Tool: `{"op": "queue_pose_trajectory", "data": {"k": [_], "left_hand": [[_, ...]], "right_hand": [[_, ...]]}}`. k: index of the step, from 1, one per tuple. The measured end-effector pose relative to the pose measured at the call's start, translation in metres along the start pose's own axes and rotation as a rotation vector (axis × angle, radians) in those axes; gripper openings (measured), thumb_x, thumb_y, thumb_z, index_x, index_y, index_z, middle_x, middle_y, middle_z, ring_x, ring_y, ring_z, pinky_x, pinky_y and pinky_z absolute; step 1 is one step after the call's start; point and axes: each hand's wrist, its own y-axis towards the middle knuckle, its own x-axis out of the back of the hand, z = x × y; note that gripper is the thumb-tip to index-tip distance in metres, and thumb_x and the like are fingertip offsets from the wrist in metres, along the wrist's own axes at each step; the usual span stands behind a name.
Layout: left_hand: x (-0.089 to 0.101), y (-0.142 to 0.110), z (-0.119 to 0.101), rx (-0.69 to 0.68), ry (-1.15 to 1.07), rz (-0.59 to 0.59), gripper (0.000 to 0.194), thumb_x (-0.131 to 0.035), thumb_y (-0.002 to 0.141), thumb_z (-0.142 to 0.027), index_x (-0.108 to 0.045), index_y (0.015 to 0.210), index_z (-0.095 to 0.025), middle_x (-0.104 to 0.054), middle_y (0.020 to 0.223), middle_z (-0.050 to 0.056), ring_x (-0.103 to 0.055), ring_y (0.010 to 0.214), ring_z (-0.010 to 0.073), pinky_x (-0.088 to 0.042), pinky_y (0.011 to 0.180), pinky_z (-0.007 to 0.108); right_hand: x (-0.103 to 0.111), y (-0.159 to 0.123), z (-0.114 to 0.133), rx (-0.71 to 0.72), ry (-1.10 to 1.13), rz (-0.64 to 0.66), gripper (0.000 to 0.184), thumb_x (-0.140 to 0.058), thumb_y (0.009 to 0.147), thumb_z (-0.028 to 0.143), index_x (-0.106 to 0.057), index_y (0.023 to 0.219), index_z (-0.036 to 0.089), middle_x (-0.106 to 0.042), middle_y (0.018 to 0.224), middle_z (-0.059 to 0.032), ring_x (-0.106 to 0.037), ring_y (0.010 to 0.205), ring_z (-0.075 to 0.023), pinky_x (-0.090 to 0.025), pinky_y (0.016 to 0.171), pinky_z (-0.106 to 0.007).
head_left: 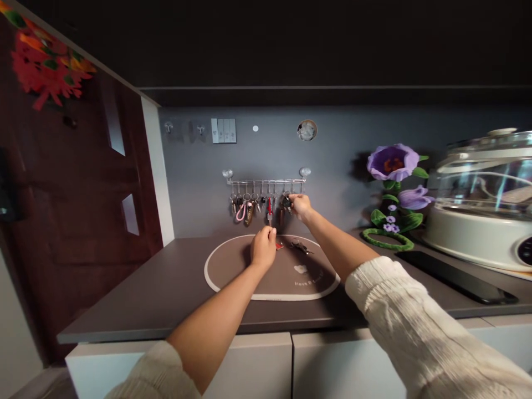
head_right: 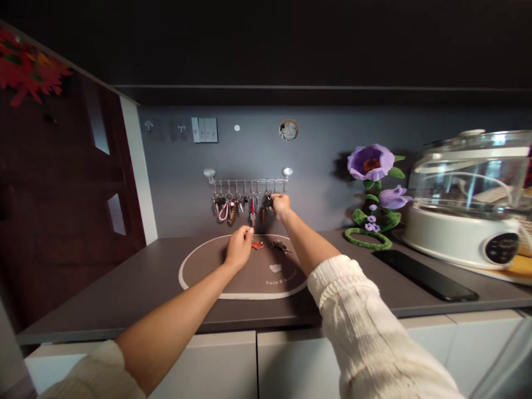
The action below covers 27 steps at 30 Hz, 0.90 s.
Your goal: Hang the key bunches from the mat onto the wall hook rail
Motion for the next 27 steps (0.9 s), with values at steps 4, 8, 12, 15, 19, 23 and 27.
{"op": "queue_pose_trajectory", "data": {"k": [4,8,12,15,19,23,27], "left_hand": [[0.0,0.0,0.001,0.017,0.023,0.009,0.026,-0.033,0.086,-0.03,-0.053,0.074,-0.018,-0.057,0.068,0.002,-0.051,0.065,0.0132,-0.033,0.061,0.023],[0.0,0.0,0.001,0.019,0.026,0.02,0.026,-0.033,0.086,-0.03,-0.054,0.077,-0.018,-0.059,0.07,0.002,-0.052,0.066,0.0134,-0.034,0.062,0.023],[0.0,0.0,0.002,0.015,0.028,0.025,0.026,-0.032,0.086,-0.03,-0.054,0.078,-0.018,-0.059,0.071,0.003,-0.052,0.067,0.0133,-0.034,0.062,0.023],[0.0,0.0,0.002,0.008,0.034,0.029,0.025,-0.033,0.086,-0.029,-0.054,0.079,-0.018,-0.059,0.072,0.003,-0.053,0.067,0.0135,-0.035,0.062,0.023],[0.0,0.0,0.002,-0.001,0.031,0.035,0.025,-0.033,0.085,-0.029,-0.054,0.079,-0.018,-0.059,0.071,0.003,-0.053,0.067,0.0136,-0.035,0.062,0.024],[0.001,0.0,0.002,0.002,0.027,0.054,0.024,-0.034,0.085,-0.028,-0.055,0.08,-0.018,-0.06,0.072,0.003,-0.053,0.068,0.0135,-0.036,0.064,0.024],[0.001,0.001,0.003,0.004,0.025,0.061,0.022,-0.036,0.084,-0.027,-0.056,0.081,-0.018,-0.061,0.073,0.003,-0.054,0.068,0.0133,-0.037,0.065,0.024]], "right_hand": [[0.004,0.001,-0.007,0.023,-0.037,-0.013,0.011,-0.046,0.074,0.014,-0.05,0.064,0.015,-0.039,0.038,0.005,-0.033,0.033,-0.005,-0.024,0.033,-0.016],[0.008,0.002,-0.011,0.06,-0.062,0.011,0.01,-0.048,0.074,0.017,-0.049,0.064,0.016,-0.038,0.04,0.0057,-0.031,0.034,-0.004,-0.021,0.033,-0.015],[0.013,0.001,-0.011,0.037,0.0,0.069,0.009,-0.05,0.072,0.016,-0.046,0.064,0.016,-0.044,0.049,0.0049,-0.039,0.04,-0.0037,-0.034,0.041,-0.016],[0.017,-0.001,-0.01,0.023,0.017,0.128,0.008,-0.049,0.072,0.013,-0.045,0.065,0.016,-0.048,0.055,0.004,-0.043,0.045,-0.0034,-0.04,0.049,-0.017],[0.022,-0.007,-0.007,0.016,-0.042,0.083,0.005,-0.049,0.071,0.01,-0.05,0.071,0.016,-0.05,0.062,0.0029,-0.046,0.051,-0.0038,-0.042,0.054,-0.019],[0.028,-0.018,-0.003,0.04,-0.087,0.047,0.005,-0.052,0.069,0.01,-0.052,0.071,0.015,-0.05,0.059,0.003,-0.045,0.051,-0.0048,-0.04,0.054,-0.019],[0.037,-0.037,-0.003,0.048,-0.13,0.094,0.004,-0.051,0.071,0.012,-0.053,0.068,0.015,-0.051,0.058,0.0022,-0.045,0.051,-0.0053,-0.038,0.053,-0.019]]}}
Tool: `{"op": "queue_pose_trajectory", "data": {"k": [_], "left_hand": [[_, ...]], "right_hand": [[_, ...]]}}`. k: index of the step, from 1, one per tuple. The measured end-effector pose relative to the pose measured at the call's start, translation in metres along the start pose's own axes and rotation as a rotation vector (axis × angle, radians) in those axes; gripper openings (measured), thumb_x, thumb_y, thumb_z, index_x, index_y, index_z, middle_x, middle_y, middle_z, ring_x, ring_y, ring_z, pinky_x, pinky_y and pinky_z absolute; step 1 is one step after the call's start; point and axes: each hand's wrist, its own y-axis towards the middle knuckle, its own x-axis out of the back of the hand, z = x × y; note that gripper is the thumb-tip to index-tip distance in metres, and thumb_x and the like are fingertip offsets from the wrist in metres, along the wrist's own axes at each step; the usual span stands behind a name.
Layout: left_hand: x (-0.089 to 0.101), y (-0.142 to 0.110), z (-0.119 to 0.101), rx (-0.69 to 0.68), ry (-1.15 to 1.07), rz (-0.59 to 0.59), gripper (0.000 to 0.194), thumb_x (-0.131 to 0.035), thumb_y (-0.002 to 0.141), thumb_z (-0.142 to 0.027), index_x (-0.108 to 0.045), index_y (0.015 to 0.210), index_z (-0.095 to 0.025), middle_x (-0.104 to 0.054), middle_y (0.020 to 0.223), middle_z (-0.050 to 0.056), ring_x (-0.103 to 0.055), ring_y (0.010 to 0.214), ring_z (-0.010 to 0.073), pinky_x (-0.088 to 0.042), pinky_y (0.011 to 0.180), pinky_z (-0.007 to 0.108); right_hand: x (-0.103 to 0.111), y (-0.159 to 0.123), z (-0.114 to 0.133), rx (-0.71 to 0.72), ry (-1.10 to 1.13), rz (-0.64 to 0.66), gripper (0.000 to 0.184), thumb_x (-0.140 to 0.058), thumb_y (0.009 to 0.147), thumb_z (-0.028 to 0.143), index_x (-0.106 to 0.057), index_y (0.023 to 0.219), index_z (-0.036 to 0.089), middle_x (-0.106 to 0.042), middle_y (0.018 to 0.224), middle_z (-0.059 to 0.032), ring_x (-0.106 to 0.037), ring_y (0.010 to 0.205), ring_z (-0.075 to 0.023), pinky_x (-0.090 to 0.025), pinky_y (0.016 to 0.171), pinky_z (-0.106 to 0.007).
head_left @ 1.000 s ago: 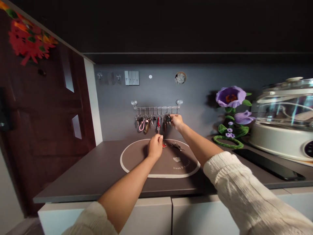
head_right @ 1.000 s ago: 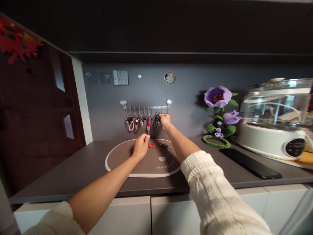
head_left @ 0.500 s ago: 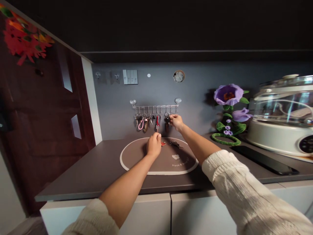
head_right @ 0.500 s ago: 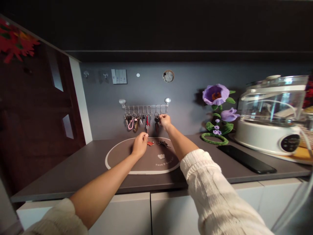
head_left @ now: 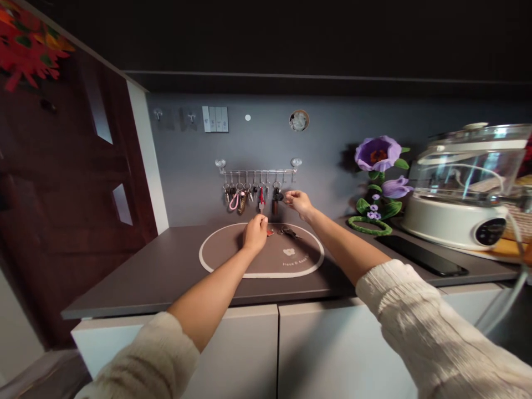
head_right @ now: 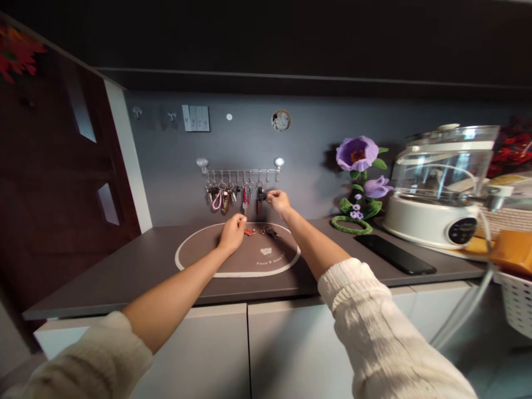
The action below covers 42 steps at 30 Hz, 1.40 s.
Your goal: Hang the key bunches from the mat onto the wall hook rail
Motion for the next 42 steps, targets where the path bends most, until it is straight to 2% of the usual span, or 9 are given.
{"op": "queue_pose_trajectory", "data": {"k": [7,11,15,18,32,42], "left_hand": [[0.001,-0.001,-0.001,-0.004,-0.029,0.04,0.019,-0.04,0.082,-0.026,-0.057,0.081,-0.017,-0.062,0.075,0.003,-0.055,0.071,0.013,-0.039,0.066,0.023],[0.001,-0.001,0.0,-0.003,-0.036,0.07,0.017,-0.042,0.08,-0.025,-0.056,0.078,-0.017,-0.062,0.073,0.003,-0.055,0.068,0.0125,-0.039,0.065,0.023],[0.001,-0.001,0.001,0.001,-0.045,0.114,0.015,-0.044,0.079,-0.024,-0.056,0.077,-0.017,-0.062,0.072,0.002,-0.055,0.066,0.0121,-0.04,0.064,0.022],[0.001,-0.001,0.002,0.002,-0.041,0.148,0.013,-0.045,0.078,-0.023,-0.057,0.077,-0.017,-0.063,0.073,0.002,-0.055,0.066,0.0116,-0.04,0.064,0.022],[-0.003,-0.002,0.006,-0.044,-0.012,0.249,0.011,-0.048,0.076,-0.021,-0.058,0.078,-0.017,-0.063,0.075,0.002,-0.055,0.068,0.0116,-0.041,0.066,0.023],[-0.003,0.0,0.007,-0.039,-0.011,0.251,0.012,-0.047,0.076,-0.019,-0.058,0.079,-0.017,-0.063,0.075,0.002,-0.055,0.069,0.0117,-0.041,0.066,0.023]], "right_hand": [[0.017,-0.034,-0.027,-0.009,-0.118,0.052,0.001,-0.055,0.068,0.013,-0.055,0.068,0.014,-0.053,0.06,0.002,-0.044,0.053,-0.0059,-0.036,0.055,-0.019],[0.027,-0.046,-0.042,0.029,-0.325,0.091,0.001,-0.057,0.068,0.015,-0.057,0.067,0.016,-0.054,0.057,0.0024,-0.044,0.051,-0.0071,-0.035,0.055,-0.021],[0.031,-0.051,-0.046,0.111,-0.587,0.114,0.006,-0.062,0.065,0.015,-0.06,0.061,0.018,-0.057,0.056,0.0016,-0.047,0.054,-0.0093,-0.034,0.058,-0.022],[0.032,-0.049,-0.048,0.141,-0.689,0.126,0.005,-0.064,0.064,0.016,-0.062,0.06,0.019,-0.059,0.057,0.0008,-0.048,0.056,-0.0106,-0.033,0.058,-0.022],[0.028,-0.045,-0.051,0.187,-0.65,0.213,0.01,-0.066,0.06,0.014,-0.06,0.054,0.018,-0.056,0.05,0.0014,-0.044,0.052,-0.0101,-0.03,0.056,-0.022],[0.028,-0.046,-0.047,0.22,-0.598,0.223,0.009,-0.057,0.07,0.017,-0.057,0.061,0.017,-0.056,0.056,0.0013,-0.044,0.054,-0.0087,-0.033,0.059,-0.022]]}}
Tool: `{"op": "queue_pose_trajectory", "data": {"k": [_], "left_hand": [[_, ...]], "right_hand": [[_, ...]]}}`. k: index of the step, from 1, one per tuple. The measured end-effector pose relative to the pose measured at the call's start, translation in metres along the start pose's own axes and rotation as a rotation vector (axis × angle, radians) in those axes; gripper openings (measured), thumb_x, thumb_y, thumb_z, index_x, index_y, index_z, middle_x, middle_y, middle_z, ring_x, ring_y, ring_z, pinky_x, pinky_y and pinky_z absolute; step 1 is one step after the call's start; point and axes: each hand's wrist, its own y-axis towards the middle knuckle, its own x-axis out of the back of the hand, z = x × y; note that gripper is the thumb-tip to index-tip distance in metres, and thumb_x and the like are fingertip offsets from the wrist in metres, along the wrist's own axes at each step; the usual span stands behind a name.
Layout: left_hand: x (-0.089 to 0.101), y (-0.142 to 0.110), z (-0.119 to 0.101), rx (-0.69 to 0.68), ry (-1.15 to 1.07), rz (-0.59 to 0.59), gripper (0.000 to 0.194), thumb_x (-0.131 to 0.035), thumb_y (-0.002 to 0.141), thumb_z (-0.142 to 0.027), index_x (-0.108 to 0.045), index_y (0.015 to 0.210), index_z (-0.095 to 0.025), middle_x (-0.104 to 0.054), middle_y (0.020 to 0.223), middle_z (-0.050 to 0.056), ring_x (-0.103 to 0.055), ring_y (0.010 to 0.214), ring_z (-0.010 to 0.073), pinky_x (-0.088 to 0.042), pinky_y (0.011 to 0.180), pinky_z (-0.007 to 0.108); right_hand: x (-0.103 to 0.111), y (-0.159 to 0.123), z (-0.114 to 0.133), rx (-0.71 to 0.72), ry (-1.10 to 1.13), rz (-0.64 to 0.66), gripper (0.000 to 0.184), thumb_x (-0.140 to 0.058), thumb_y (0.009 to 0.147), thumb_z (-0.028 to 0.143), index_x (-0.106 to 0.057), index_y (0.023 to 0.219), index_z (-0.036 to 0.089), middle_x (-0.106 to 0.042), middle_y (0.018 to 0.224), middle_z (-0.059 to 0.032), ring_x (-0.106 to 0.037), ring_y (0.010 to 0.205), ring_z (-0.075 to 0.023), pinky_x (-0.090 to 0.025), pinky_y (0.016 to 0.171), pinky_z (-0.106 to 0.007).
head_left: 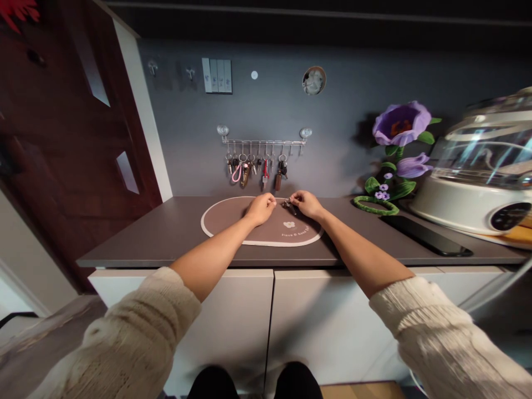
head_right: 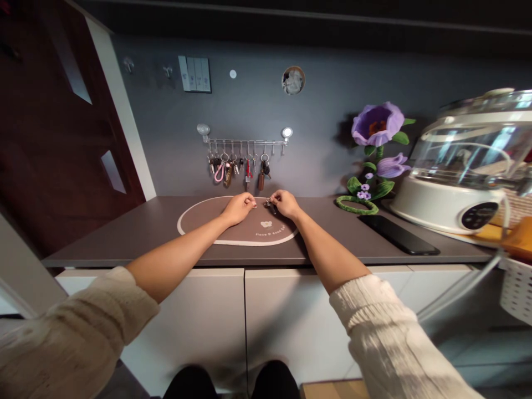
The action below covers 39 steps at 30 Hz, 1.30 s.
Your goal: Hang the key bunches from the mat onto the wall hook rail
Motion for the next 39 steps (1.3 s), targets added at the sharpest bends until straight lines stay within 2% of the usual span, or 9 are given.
{"op": "queue_pose_trajectory", "data": {"k": [4,10,17,26,39], "left_hand": [[0.001,-0.001,-0.003,0.014,-0.003,-0.001,0.013,-0.046,0.076,-0.019,-0.058,0.08,-0.017,-0.064,0.076,0.002,-0.055,0.069,0.0113,-0.041,0.065,0.022],[0.002,-0.002,-0.005,0.015,-0.005,-0.023,0.011,-0.046,0.076,-0.019,-0.057,0.078,-0.017,-0.063,0.075,0.001,-0.055,0.068,0.0113,-0.041,0.066,0.022],[0.0,0.0,-0.002,0.028,-0.006,-0.047,0.011,-0.047,0.077,-0.019,-0.057,0.079,-0.017,-0.064,0.075,0.002,-0.056,0.068,0.0112,-0.041,0.066,0.022],[-0.002,0.003,0.004,0.024,-0.056,-0.091,0.013,-0.044,0.078,-0.023,-0.056,0.077,-0.017,-0.062,0.071,0.001,-0.055,0.065,0.0112,-0.04,0.062,0.022],[0.001,0.001,-0.002,0.038,-0.043,-0.151,0.016,-0.041,0.079,-0.022,-0.056,0.075,-0.017,-0.061,0.07,0.002,-0.054,0.065,0.0121,-0.039,0.063,0.022]], "right_hand": [[0.0,0.005,-0.006,0.039,0.055,-0.01,0.007,-0.054,0.072,0.021,-0.055,0.067,0.016,-0.057,0.064,0.0003,-0.047,0.058,-0.0092,-0.036,0.061,-0.022],[0.004,0.005,-0.005,0.106,0.121,-0.034,0.013,-0.052,0.073,0.029,-0.053,0.071,0.016,-0.055,0.064,0.0004,-0.046,0.059,-0.0101,-0.037,0.06,-0.022],[0.007,0.004,0.0,0.14,0.276,-0.08,0.019,-0.054,0.072,0.034,-0.055,0.073,0.015,-0.057,0.07,-0.0011,-0.049,0.066,-0.011,-0.038,0.069,-0.025],[0.008,0.003,0.002,0.077,0.572,-0.083,0.031,-0.061,0.065,0.045,-0.055,0.073,0.016,-0.055,0.069,0.0002,-0.048,0.065,-0.0095,-0.041,0.069,-0.026],[0.013,0.006,0.018,0.009,0.781,-0.21,0.036,-0.067,0.058,0.047,-0.054,0.073,0.017,-0.053,0.072,0.0001,-0.046,0.064,-0.0081,-0.041,0.061,-0.023]]}}
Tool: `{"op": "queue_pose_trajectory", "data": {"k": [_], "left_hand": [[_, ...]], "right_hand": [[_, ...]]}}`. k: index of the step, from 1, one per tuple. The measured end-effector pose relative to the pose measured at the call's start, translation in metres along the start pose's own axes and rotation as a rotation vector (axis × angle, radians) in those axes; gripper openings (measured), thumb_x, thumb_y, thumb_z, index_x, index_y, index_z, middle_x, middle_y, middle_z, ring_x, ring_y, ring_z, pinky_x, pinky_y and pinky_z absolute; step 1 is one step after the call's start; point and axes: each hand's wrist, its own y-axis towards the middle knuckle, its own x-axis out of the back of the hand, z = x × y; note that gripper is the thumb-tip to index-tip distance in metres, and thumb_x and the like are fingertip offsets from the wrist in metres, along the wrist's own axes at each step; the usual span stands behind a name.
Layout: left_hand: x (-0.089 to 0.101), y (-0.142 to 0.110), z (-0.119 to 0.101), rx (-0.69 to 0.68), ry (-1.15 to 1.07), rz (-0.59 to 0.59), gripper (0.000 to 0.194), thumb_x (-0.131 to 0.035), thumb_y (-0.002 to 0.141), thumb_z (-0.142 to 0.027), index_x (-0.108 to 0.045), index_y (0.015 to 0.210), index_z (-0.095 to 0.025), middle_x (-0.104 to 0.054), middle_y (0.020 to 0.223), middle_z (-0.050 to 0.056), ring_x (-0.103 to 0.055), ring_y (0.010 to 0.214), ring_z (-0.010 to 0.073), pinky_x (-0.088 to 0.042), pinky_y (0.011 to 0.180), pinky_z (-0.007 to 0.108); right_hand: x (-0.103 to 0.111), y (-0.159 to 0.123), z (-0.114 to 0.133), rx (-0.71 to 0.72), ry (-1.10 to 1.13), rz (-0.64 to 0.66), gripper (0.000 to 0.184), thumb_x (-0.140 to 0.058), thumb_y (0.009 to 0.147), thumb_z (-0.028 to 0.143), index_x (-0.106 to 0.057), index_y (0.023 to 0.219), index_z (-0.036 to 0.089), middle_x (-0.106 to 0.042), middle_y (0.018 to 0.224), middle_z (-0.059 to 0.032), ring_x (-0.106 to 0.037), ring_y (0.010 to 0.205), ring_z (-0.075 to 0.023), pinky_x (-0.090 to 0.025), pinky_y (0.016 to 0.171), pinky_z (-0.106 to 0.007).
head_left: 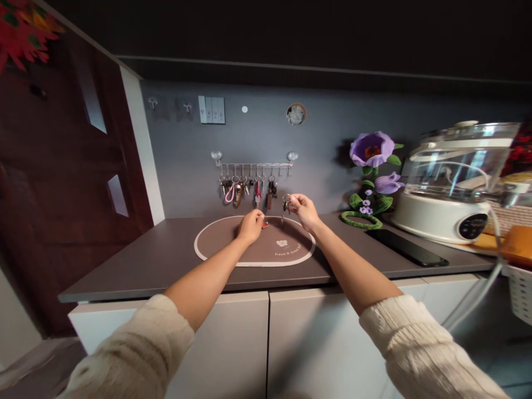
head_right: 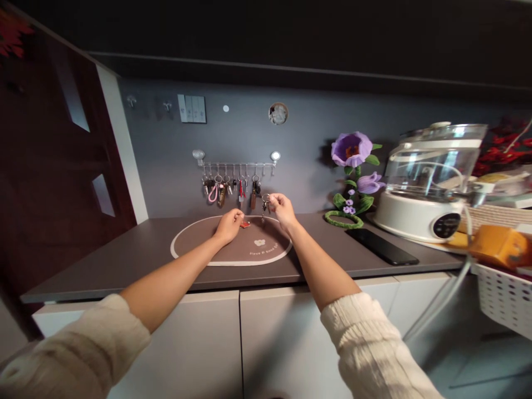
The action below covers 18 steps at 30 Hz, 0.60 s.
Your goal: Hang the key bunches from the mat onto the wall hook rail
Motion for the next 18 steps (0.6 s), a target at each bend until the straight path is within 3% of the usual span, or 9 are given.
{"op": "queue_pose_trajectory", "data": {"k": [18], "left_hand": [[-0.003,0.001,0.002,0.02,-0.046,-0.019,0.016,-0.04,0.079,-0.023,-0.054,0.074,-0.017,-0.06,0.066,0.001,-0.054,0.063,0.0122,-0.038,0.061,0.022]], "right_hand": [[-0.009,0.028,0.022,-0.074,0.033,0.01,0.026,-0.062,0.066,0.039,-0.05,0.075,0.017,-0.051,0.063,0.0017,-0.049,0.056,-0.0084,-0.045,0.058,-0.025]]}}
